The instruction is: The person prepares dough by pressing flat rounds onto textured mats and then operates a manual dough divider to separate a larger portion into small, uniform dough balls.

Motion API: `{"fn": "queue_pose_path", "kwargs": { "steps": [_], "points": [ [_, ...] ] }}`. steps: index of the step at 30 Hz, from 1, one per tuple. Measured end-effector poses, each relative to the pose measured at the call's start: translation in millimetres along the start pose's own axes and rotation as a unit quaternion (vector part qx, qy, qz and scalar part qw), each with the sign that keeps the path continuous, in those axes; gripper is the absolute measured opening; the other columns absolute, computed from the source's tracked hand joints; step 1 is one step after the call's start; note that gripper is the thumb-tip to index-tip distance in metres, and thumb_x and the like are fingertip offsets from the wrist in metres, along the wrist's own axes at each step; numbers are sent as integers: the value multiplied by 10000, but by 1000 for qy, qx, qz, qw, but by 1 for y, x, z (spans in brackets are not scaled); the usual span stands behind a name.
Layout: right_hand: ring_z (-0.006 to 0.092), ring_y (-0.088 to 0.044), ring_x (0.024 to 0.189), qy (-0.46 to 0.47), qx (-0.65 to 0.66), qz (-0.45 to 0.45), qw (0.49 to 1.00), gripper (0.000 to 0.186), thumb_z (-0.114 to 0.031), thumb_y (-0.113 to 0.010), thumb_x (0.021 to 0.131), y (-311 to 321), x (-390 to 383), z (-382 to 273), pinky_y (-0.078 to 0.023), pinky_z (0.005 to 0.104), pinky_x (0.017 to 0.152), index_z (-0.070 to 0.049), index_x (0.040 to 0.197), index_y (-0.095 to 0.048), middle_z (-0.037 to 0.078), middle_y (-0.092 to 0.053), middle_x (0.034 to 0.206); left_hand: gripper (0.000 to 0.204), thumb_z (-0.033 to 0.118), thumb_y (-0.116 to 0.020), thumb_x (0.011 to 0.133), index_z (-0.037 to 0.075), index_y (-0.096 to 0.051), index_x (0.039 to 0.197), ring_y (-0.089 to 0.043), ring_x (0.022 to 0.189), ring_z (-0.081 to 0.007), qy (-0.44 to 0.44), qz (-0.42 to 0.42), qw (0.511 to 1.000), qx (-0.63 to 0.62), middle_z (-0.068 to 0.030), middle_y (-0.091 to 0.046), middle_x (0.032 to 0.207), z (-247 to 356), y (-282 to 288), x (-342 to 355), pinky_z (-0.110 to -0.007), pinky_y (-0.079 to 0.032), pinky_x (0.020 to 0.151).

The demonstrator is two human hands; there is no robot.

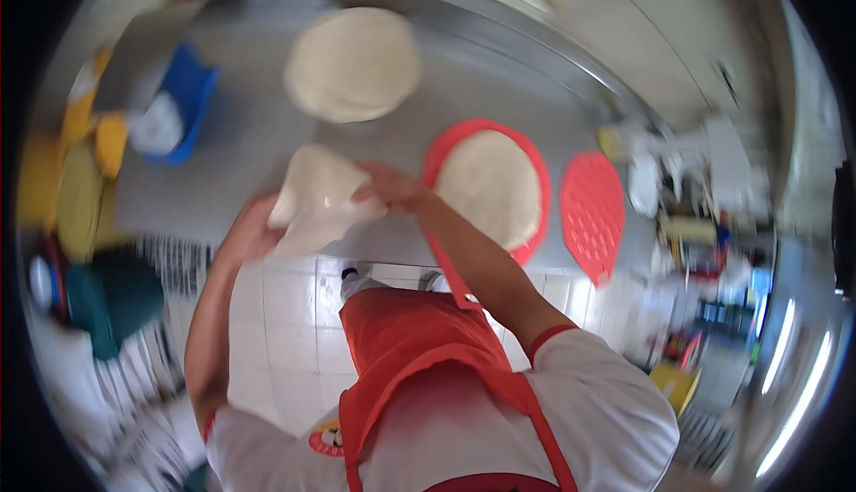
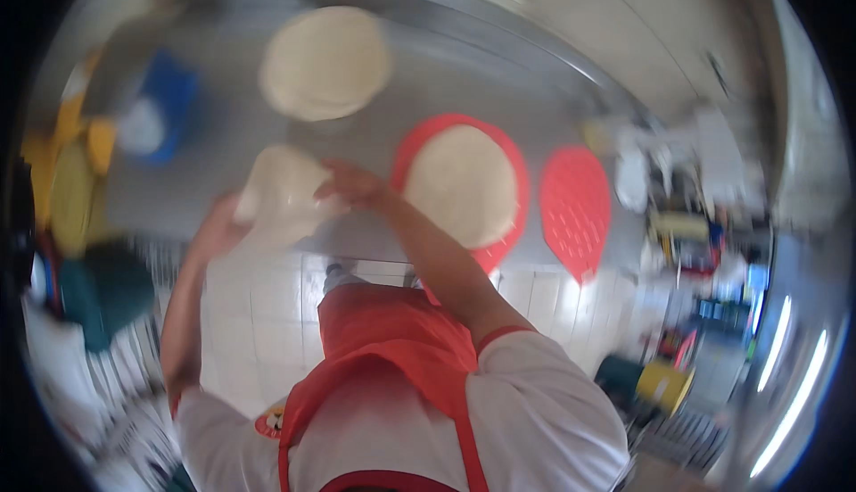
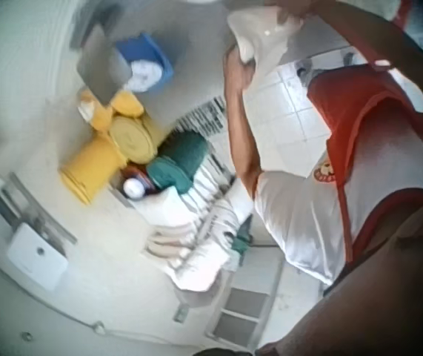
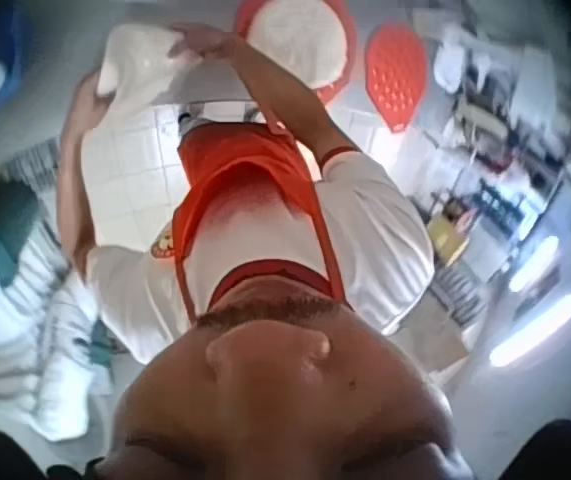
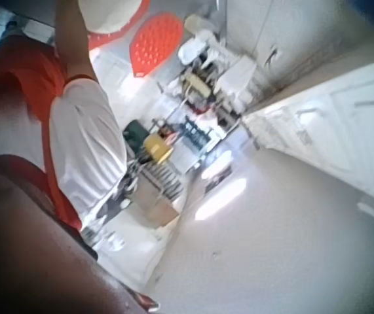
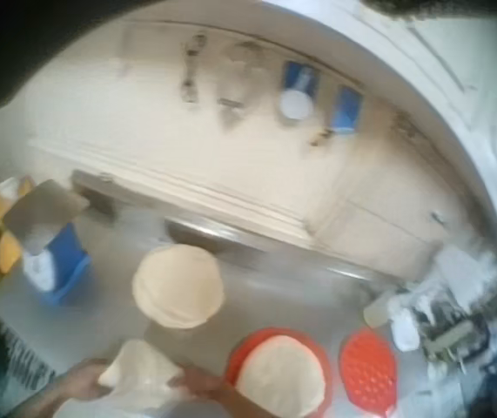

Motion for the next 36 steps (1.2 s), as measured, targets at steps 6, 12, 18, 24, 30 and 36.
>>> {"fn": "queue_pose_path", "kwargs": {
  "steps": [6, 12, 18, 24, 30, 36],
  "points": [
    [174, -558, 1059, 41, -93, 119, 988, 636, -2, -721, 722, 30, -266, -3, -472, 297, 911, -10, 1325, -519, 56, -595, 1195, 309, -67, -611, 701, 14, -634, 998, -618, 730, -374, -110, -203, 972, 44, -189, -627, 847, 174, -116, 2, -344, -504, 671],
    [256, -632, 1036, 241, -126, 160, 949, 400, -8, -722, 794, 102, -563, -23, -497, 363, 860, 40, 1175, -612, 155, -657, 1129, 259, 7, -649, 755, 38, -626, 1011, -629, 707, -345, -287, -337, 896, -36, -121, -660, 851, 319, -298, 64, -393, -503, 604],
    [194, -651, 907, 226, -126, 188, 947, 345, 8, -752, 733, 272, -719, -13, -502, 316, 799, 32, 1066, -664, 97, -689, 968, 304, 116, -713, 775, 22, -636, 1053, -673, 744, -264, -255, -332, 896, -149, -96, -685, 884, 368, -460, 166, -337, -523, 695],
    [224, -565, 1121, 162, -249, 425, 855, 651, -213, -747, 762, 497, -708, 38, -450, 371, 951, -57, 1342, -498, 122, -579, 1254, 549, -18, -691, 770, -23, -503, 1286, -617, 1065, -191, 15, -159, 946, -283, -101, -632, 1182, 332, -613, 360, -335, -494, 937],
    [384, -164, 1454, -31, -533, 567, 628, 672, -580, -415, 929, 500, -602, 210, -88, 587, 1160, -256, 1507, -310, 137, -192, 1586, 741, 406, -646, 860, 142, -321, 1472, -300, 1378, -389, 25, 56, 927, 369, -146, -287, 1534, 225, -716, 444, -476, -275, 1128],
    [408, -157, 1449, -92, -476, 615, 622, 696, -523, -458, 931, 449, -623, 234, -130, 606, 1139, -200, 1520, -274, 158, -177, 1585, 779, 583, -540, 877, 232, -264, 1516, -141, 1468, -350, -124, -32, 865, 485, -85, -188, 1596, 256, -803, 413, -570, -173, 1157]
  ]
}}
Point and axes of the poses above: each hand's wrist, its own x-axis towards the middle knuckle, its own y-axis out of the back of the hand, z = x × y, the point moved 5 cm from there along x, towards the middle knuckle
